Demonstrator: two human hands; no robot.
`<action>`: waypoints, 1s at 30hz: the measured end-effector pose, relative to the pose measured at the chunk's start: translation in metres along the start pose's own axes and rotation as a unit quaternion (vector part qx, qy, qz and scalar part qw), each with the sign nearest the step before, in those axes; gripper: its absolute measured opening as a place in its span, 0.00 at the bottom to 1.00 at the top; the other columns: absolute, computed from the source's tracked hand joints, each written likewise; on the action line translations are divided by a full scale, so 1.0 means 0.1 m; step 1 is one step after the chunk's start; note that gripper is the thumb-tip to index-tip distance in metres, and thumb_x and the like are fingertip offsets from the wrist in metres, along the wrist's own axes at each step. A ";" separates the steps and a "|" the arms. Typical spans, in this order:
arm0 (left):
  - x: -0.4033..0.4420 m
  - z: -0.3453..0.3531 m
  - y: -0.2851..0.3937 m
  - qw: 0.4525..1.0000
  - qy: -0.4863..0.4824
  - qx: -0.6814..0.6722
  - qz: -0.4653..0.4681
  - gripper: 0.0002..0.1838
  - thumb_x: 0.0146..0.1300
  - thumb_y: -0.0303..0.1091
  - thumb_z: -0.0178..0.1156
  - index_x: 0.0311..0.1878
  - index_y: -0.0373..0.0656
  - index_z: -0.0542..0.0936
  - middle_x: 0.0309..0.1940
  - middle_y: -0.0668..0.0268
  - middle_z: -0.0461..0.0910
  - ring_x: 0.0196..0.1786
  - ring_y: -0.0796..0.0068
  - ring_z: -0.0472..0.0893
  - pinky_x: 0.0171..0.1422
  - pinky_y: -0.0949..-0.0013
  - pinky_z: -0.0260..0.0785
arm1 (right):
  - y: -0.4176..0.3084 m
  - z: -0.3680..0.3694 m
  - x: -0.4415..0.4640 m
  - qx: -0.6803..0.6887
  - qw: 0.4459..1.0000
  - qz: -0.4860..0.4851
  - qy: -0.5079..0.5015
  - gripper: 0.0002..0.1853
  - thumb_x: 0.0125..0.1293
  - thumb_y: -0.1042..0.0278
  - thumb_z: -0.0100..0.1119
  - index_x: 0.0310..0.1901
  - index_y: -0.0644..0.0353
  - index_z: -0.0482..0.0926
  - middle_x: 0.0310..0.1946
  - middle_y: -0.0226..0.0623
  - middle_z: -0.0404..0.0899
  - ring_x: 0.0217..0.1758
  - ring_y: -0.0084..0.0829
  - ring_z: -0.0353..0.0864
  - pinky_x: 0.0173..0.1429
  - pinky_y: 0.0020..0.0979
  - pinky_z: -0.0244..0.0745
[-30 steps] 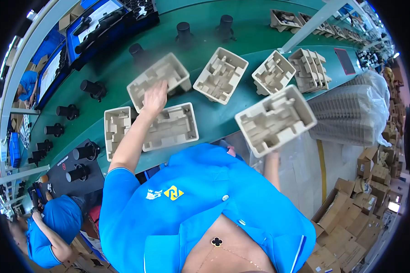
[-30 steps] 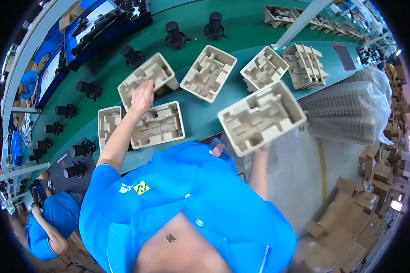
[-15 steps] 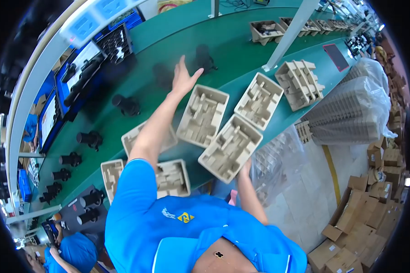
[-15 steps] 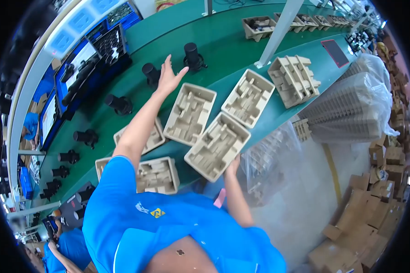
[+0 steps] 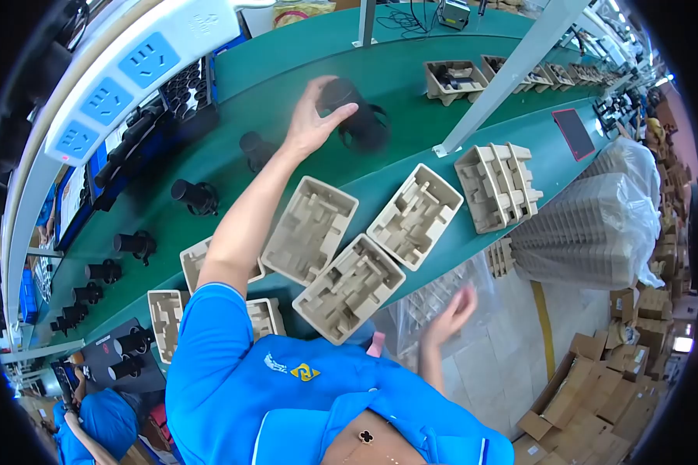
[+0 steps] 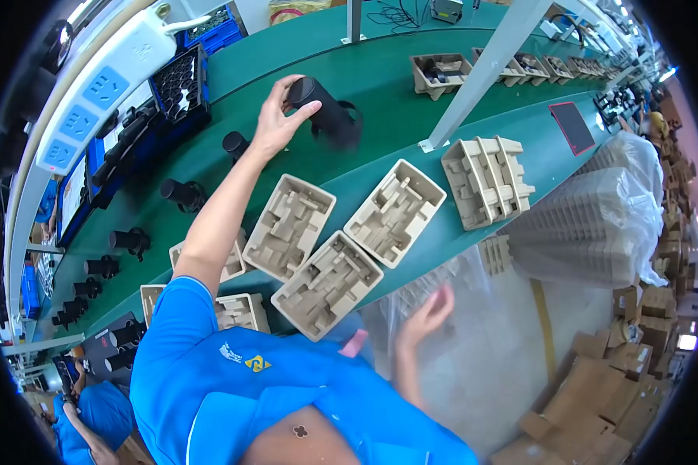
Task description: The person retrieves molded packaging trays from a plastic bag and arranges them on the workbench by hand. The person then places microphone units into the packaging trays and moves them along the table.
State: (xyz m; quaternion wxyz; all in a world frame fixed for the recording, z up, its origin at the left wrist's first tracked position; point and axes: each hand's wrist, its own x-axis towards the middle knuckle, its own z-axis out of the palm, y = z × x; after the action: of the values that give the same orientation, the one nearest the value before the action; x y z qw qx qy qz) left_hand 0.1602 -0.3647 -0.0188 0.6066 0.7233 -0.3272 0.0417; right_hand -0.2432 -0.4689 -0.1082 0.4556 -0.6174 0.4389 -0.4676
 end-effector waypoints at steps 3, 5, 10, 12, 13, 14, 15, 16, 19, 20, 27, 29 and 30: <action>-0.30 -0.18 0.86 0.992 -0.099 -0.083 -0.013 0.29 0.62 0.37 0.70 0.63 0.38 0.72 0.53 0.63 0.80 0.56 0.75 0.78 0.64 0.67 0.70 | -1.13 0.49 0.61 0.036 0.965 -0.118 -0.233 0.18 0.73 0.73 0.53 0.63 0.65 0.72 0.57 0.44 0.76 0.63 0.36 0.74 0.68 0.36 0.66; -0.59 -0.23 1.24 0.983 -0.138 -0.118 -0.014 0.27 0.63 0.37 0.69 0.62 0.36 0.74 0.53 0.64 0.79 0.56 0.75 0.78 0.65 0.67 0.69 | -1.85 0.75 0.69 -0.071 0.873 -0.337 -0.346 0.31 0.64 0.66 0.67 0.67 0.63 0.68 0.56 0.49 0.78 0.61 0.42 0.77 0.66 0.40 0.68; -1.37 -0.35 1.70 0.983 -0.066 -0.153 -0.077 0.29 0.73 0.52 0.56 0.68 0.41 0.71 0.58 0.60 0.77 0.61 0.73 0.75 0.68 0.65 0.66 | -1.96 1.08 0.23 0.121 0.792 -0.124 -0.586 0.42 0.62 0.57 0.71 0.72 0.64 0.58 0.56 0.47 0.77 0.58 0.32 0.78 0.62 0.33 0.73; -1.77 -0.49 1.67 0.972 -0.013 -0.159 -0.172 0.35 0.76 0.61 0.41 0.73 0.42 0.66 0.62 0.57 0.74 0.67 0.67 0.71 0.74 0.59 0.58 | -1.86 0.97 0.06 0.215 0.772 -0.039 -0.597 0.36 0.66 0.59 0.68 0.69 0.65 0.62 0.53 0.38 0.77 0.55 0.26 0.77 0.61 0.29 0.73; -2.02 -0.55 1.63 0.949 -0.003 -0.205 -0.240 0.37 0.76 0.62 0.38 0.74 0.41 0.64 0.64 0.57 0.74 0.68 0.65 0.70 0.75 0.57 0.56 | -1.83 0.90 0.00 0.249 0.762 0.028 -0.598 0.34 0.67 0.60 0.67 0.68 0.65 0.64 0.52 0.36 0.77 0.54 0.24 0.77 0.61 0.28 0.72; -2.33 -0.57 1.65 0.928 0.004 -0.223 -0.299 0.38 0.77 0.62 0.37 0.73 0.37 0.63 0.65 0.55 0.73 0.71 0.61 0.68 0.76 0.54 0.54 | -1.80 0.84 -0.02 0.265 0.754 0.076 -0.597 0.30 0.68 0.59 0.65 0.66 0.64 0.66 0.51 0.34 0.77 0.53 0.23 0.77 0.60 0.28 0.72; -2.59 -0.56 1.70 0.908 0.007 -0.229 -0.351 0.39 0.76 0.62 0.38 0.73 0.34 0.62 0.66 0.54 0.72 0.71 0.59 0.69 0.74 0.53 0.58 | -1.75 0.80 -0.07 0.280 0.758 0.100 -0.580 0.29 0.69 0.57 0.65 0.64 0.63 0.68 0.49 0.33 0.78 0.51 0.21 0.78 0.57 0.27 0.75; -2.85 -0.55 1.66 0.876 -0.042 -0.295 -0.380 0.40 0.76 0.62 0.36 0.72 0.33 0.62 0.65 0.51 0.72 0.69 0.57 0.70 0.72 0.53 0.61 | -1.71 0.77 -0.09 0.288 0.755 0.112 -0.578 0.26 0.71 0.55 0.61 0.63 0.64 0.69 0.49 0.37 0.79 0.49 0.24 0.81 0.54 0.28 0.78; -3.25 -0.55 1.84 0.759 -0.182 -0.483 -0.397 0.42 0.76 0.64 0.30 0.70 0.31 0.63 0.62 0.41 0.73 0.65 0.52 0.75 0.67 0.53 0.70 | -1.59 0.74 -0.15 0.305 0.741 0.126 -0.585 0.26 0.75 0.49 0.52 0.59 0.67 0.72 0.48 0.43 0.82 0.47 0.29 0.85 0.54 0.33 0.81; -3.25 -0.54 2.00 0.731 -0.164 -0.520 -0.410 0.42 0.76 0.64 0.27 0.69 0.31 0.63 0.59 0.37 0.74 0.62 0.51 0.77 0.65 0.53 0.72 | -1.55 0.74 -0.19 0.318 0.742 0.143 -0.572 0.27 0.75 0.48 0.51 0.59 0.67 0.72 0.48 0.44 0.82 0.48 0.30 0.85 0.55 0.34 0.81; -3.31 -0.60 2.21 0.761 -0.150 -0.506 -0.377 0.38 0.78 0.60 0.28 0.69 0.32 0.63 0.57 0.40 0.76 0.60 0.53 0.79 0.62 0.52 0.75 | -1.43 0.66 -0.42 0.392 0.710 0.190 -0.554 0.31 0.76 0.45 0.46 0.66 0.65 0.64 0.58 0.52 0.76 0.57 0.42 0.81 0.61 0.46 0.79; -3.32 -0.65 2.22 0.760 -0.138 -0.508 -0.382 0.36 0.79 0.58 0.31 0.68 0.32 0.64 0.56 0.40 0.77 0.58 0.54 0.80 0.60 0.52 0.76 | -1.43 0.66 -0.47 0.411 0.699 0.192 -0.553 0.31 0.76 0.45 0.46 0.68 0.64 0.63 0.59 0.53 0.75 0.59 0.44 0.79 0.62 0.47 0.78; -3.32 -0.68 2.22 0.759 -0.131 -0.509 -0.384 0.35 0.79 0.57 0.33 0.68 0.32 0.64 0.56 0.40 0.77 0.58 0.54 0.80 0.60 0.53 0.77 | -1.43 0.66 -0.51 0.421 0.692 0.192 -0.554 0.31 0.77 0.45 0.45 0.68 0.64 0.62 0.59 0.53 0.74 0.60 0.44 0.79 0.63 0.48 0.78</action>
State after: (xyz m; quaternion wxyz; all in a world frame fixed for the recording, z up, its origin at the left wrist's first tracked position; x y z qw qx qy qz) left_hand -0.1929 -0.1740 0.0354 0.8020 0.3714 -0.0713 -0.4624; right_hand -0.1710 -0.3812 0.0124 0.9081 -0.4104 -0.0270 -0.0785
